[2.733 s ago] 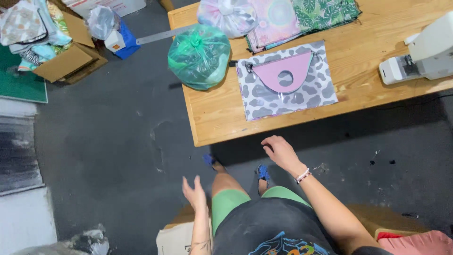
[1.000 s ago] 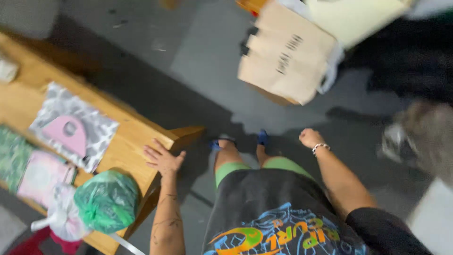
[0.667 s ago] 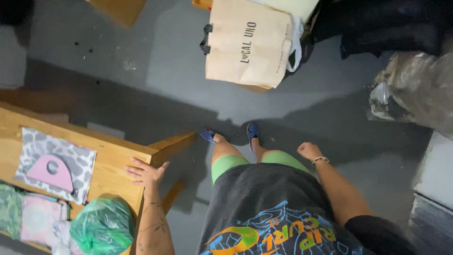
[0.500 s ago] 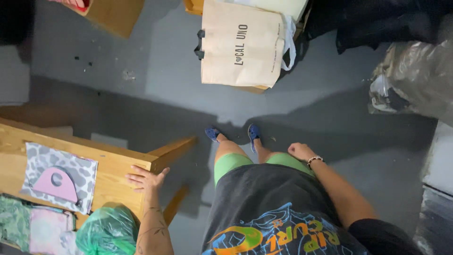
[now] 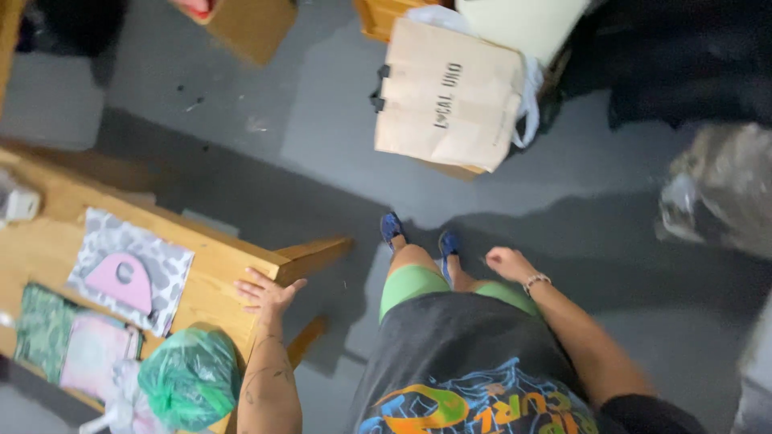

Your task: Organizing and packing small fabric pouches and accessories on a workbench

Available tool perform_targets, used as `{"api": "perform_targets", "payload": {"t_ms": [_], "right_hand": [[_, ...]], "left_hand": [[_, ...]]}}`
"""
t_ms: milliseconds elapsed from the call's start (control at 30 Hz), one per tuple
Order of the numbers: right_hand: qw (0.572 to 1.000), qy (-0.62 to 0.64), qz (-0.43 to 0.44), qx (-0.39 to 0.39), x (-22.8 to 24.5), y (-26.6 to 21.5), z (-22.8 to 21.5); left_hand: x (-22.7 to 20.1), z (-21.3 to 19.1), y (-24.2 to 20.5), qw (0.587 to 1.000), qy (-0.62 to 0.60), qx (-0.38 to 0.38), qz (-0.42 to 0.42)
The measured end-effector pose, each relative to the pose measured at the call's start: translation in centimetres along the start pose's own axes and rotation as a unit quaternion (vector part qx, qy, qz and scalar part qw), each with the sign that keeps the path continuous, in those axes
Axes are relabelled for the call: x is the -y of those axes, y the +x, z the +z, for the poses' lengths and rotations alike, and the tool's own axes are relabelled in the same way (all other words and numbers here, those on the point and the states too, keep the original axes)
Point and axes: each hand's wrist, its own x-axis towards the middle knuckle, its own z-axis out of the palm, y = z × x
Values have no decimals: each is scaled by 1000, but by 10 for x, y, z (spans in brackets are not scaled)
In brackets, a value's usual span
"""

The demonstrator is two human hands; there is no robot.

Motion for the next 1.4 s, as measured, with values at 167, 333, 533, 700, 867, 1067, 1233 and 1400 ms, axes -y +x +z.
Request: {"api": "perform_targets", "payload": {"t_ms": [167,333,533,700,867,1067,1233,1400], "right_hand": [[998,-54,-40,-12,-62,41,15],[990,-113,39,69,-16,67,-12],[995,-79,-18,65,10,75,-8],[992,-94,15,78,47,105,-24],[998,-33,-23,38,112,172,-67],[966,-129,-137,-179,218,327,-178],[940,-248,-203,-118,378,424,-266],[915,-370,-151,48,364,516,-293]], "left_hand": [[6,6,12,999,34,17,-10],[11,0,21,998,15,53,-23],[11,4,10,999,17,26,-3],[5,-2,3,1000,2,31,0],[-15,-19,-8,996,47,49,-49],[-145,-33,8,987,7,-84,-134],[-402,26,122,978,-202,-32,43],[-566,49,177,914,-47,175,364]]}}
